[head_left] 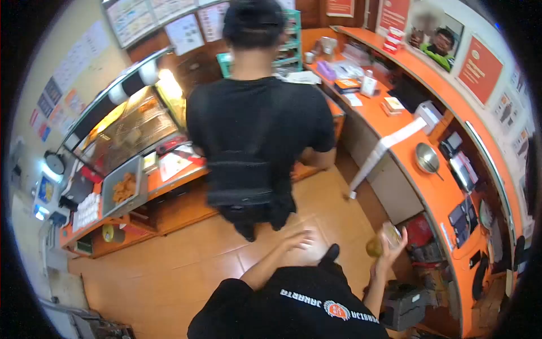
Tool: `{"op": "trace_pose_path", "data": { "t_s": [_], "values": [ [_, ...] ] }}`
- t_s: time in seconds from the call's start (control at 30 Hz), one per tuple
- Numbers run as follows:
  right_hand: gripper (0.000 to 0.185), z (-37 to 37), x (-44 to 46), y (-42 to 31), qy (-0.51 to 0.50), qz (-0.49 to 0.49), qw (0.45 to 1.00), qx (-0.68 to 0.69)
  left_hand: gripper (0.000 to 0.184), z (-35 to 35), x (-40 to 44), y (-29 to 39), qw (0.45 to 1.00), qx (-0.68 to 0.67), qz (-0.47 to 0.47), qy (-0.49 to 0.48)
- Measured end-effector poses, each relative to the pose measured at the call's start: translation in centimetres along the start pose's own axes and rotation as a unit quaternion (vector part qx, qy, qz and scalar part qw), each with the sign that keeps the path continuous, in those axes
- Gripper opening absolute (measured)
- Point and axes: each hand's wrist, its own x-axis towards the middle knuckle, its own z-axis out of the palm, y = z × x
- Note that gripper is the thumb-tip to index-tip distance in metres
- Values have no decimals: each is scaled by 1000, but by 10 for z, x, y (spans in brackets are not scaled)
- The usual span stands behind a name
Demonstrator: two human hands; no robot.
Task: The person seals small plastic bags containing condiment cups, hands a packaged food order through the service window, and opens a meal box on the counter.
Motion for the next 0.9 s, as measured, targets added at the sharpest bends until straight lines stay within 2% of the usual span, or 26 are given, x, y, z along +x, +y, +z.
{"op": "trace_pose_path", "data": {
  "t_s": [0.03,0.1,0.13,0.2,0.23,0.27,0.3,0.37,0.4,0.43,0.47,0.5,0.57,0.67,0.77,0.83,0.87,0.9],
  "values": [
    [90,-9,44,4,5,-33,998,-55,63,-34,33,-47,997,-1,-37,70],
    [95,1,118,-2,-11,-69,992,-101,64,-68,37,-96,953,113,-165,227],
    [96,6,152,-3,-26,-86,989,-115,64,-71,26,-104,917,159,-244,273],
    [96,24,231,9,-72,-93,986,-118,58,-60,5,-89,884,129,-339,293],
    [95,32,267,24,-99,-79,985,-113,56,-66,3,-102,916,56,-288,273],
    [92,44,302,35,-112,-92,980,-135,53,-54,-1,-89,920,8,-263,291],
    [90,61,340,44,-128,-109,973,-158,53,-42,-4,-79,917,-66,-239,313],
    [83,97,405,82,-130,-126,969,-166,53,-37,17,-87,893,-105,-261,352],
    [83,114,438,105,-134,-121,970,-164,53,-35,32,-101,920,213,-204,257],
    [80,131,469,129,-133,-116,971,-162,52,-28,38,-95,810,529,-123,220],
    [77,149,498,149,-133,-113,972,-158,51,-25,58,-92,911,249,-197,263],
    [77,168,525,165,-136,-115,972,-151,49,-26,78,-80,919,192,-212,272],
    [73,202,569,189,-74,-243,935,-248,46,-38,115,-52,925,141,-216,278],
    [66,244,617,225,-70,-262,924,-269,42,-67,174,-6,935,100,-199,277],
    [58,298,666,222,-106,-295,905,-286,39,-107,233,36,944,53,-147,292],
    [51,325,686,229,-137,-327,889,-291,37,-140,254,63,941,-33,-90,324],
    [48,335,694,236,-158,-332,884,-289,34,-132,247,115,919,-123,-85,364],
    [53,342,705,234,-172,-357,847,-355,35,-147,250,138,913,-139,-65,379]
  ]
}}
